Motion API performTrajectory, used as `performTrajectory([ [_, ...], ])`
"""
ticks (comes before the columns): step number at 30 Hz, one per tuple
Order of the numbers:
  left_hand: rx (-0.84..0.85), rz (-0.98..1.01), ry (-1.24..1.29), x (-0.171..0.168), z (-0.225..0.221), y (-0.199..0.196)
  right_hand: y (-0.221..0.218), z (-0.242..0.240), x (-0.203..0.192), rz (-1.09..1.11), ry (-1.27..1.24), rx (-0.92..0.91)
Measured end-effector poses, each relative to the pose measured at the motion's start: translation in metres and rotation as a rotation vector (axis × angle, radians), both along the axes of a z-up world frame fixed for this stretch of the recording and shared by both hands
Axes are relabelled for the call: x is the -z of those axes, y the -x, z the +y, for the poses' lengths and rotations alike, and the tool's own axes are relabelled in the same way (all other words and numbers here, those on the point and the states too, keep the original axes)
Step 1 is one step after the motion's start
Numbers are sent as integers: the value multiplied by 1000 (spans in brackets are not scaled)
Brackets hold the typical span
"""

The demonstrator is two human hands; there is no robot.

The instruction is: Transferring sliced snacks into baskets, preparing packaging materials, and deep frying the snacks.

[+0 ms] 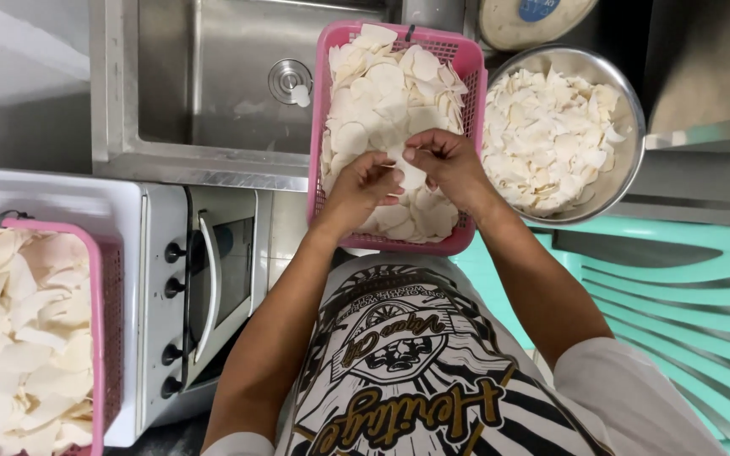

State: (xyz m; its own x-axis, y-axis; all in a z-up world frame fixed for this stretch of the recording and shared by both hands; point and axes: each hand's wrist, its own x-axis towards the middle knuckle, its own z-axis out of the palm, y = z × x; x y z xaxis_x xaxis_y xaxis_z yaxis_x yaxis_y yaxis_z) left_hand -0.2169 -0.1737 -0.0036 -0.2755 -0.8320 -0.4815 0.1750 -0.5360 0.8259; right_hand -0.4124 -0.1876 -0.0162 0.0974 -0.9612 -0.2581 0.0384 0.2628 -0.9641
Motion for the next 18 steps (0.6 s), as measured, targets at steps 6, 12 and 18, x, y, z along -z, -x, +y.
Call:
performTrajectory([
  [6, -177, 130, 34, 23, -5, 14, 10, -13, -10, 5, 9, -137],
  [12, -268, -33, 75, 31, -12, 6, 27, -19, -14, 239, -6, -372],
  [18, -118, -170, 185, 32, 3, 4, 21, -9, -14, 195, -101, -326],
])
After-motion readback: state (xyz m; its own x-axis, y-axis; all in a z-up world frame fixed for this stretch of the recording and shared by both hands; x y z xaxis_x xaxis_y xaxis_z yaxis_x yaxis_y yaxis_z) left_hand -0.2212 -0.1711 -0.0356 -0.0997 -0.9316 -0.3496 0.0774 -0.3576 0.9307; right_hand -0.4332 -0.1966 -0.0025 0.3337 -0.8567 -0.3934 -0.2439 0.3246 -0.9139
